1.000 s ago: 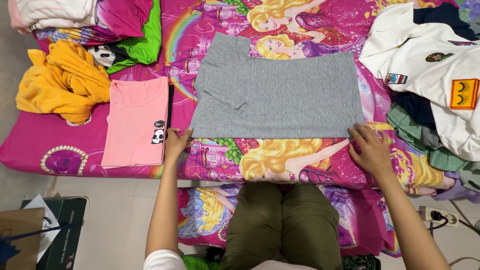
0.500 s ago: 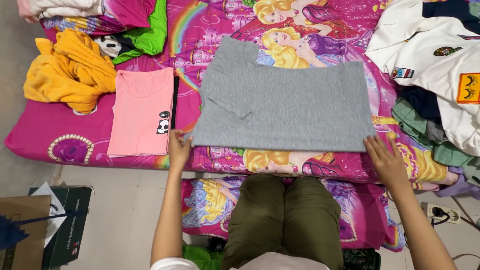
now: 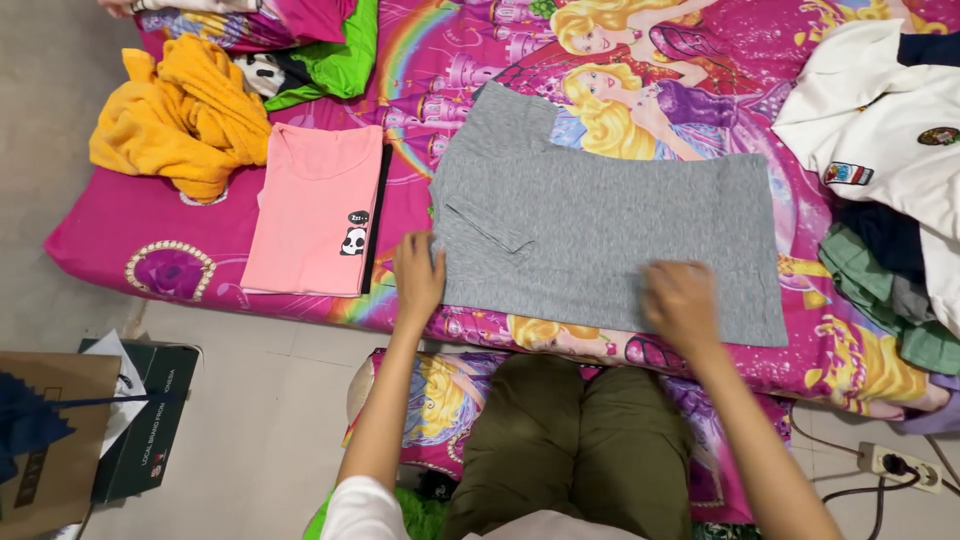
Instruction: Folding various shirts and organizing them on a bed.
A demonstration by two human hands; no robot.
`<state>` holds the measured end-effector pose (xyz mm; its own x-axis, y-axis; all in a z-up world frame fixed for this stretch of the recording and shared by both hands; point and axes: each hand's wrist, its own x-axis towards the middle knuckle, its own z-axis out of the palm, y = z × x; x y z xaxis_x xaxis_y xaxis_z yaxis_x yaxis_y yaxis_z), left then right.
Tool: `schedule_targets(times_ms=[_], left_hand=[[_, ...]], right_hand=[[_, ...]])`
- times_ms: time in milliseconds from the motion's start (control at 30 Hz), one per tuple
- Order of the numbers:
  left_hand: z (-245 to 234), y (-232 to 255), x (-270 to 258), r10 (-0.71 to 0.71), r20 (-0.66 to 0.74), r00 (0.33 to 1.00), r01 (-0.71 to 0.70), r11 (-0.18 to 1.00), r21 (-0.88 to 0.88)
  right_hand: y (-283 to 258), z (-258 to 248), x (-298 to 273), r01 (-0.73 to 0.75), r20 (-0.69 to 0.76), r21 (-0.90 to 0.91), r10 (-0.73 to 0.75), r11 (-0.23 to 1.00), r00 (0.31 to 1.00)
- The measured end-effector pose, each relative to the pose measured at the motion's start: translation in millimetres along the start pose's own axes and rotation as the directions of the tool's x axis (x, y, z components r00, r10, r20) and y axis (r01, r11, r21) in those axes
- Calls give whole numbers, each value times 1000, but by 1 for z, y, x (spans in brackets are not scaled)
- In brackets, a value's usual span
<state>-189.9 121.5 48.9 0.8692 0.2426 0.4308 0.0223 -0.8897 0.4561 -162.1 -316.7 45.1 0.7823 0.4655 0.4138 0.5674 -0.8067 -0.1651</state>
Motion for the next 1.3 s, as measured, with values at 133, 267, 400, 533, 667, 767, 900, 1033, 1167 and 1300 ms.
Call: schedule_targets(times_ms=[133,267,400,533,667,767,900,1033,1167,1300], left_hand=[[45,-29,47,-8,50,999,14,994,-112],[46,-24,77,60,121,991,-39,985,-167],[43,-25,97,202,264,943,-169,975,-142],[28,-12,111,351,362,864,-308,936,-172],[38,-23,109,400,371,838,-351,916,-195],[45,-36,108,380,329,865,-351,925,-144],[20,-21,111,424,267,866,-401,906,-138],[-28,0,96,477,331,814,-473,876,-97],[-38,-14,56,446,451,774,-465,882,-74],[-35,-7,33,402,547,734,-422,901,-96]], right_hand=[[-84,47,82,264,-43,173,-260,949,965],[-123,79,125,328,-6,151,-331,933,944],[-125,108,143,312,46,169,-323,935,945],[-116,125,151,11,7,489,-16,872,1000],[-114,112,161,-224,60,668,248,710,967],[-112,109,161,-305,114,699,321,647,940],[-113,96,150,-174,-17,587,226,791,974],[-118,78,127,114,-157,377,-58,919,986],[-124,79,95,316,-92,179,-304,932,948],[-129,76,89,397,53,91,-403,913,914]])
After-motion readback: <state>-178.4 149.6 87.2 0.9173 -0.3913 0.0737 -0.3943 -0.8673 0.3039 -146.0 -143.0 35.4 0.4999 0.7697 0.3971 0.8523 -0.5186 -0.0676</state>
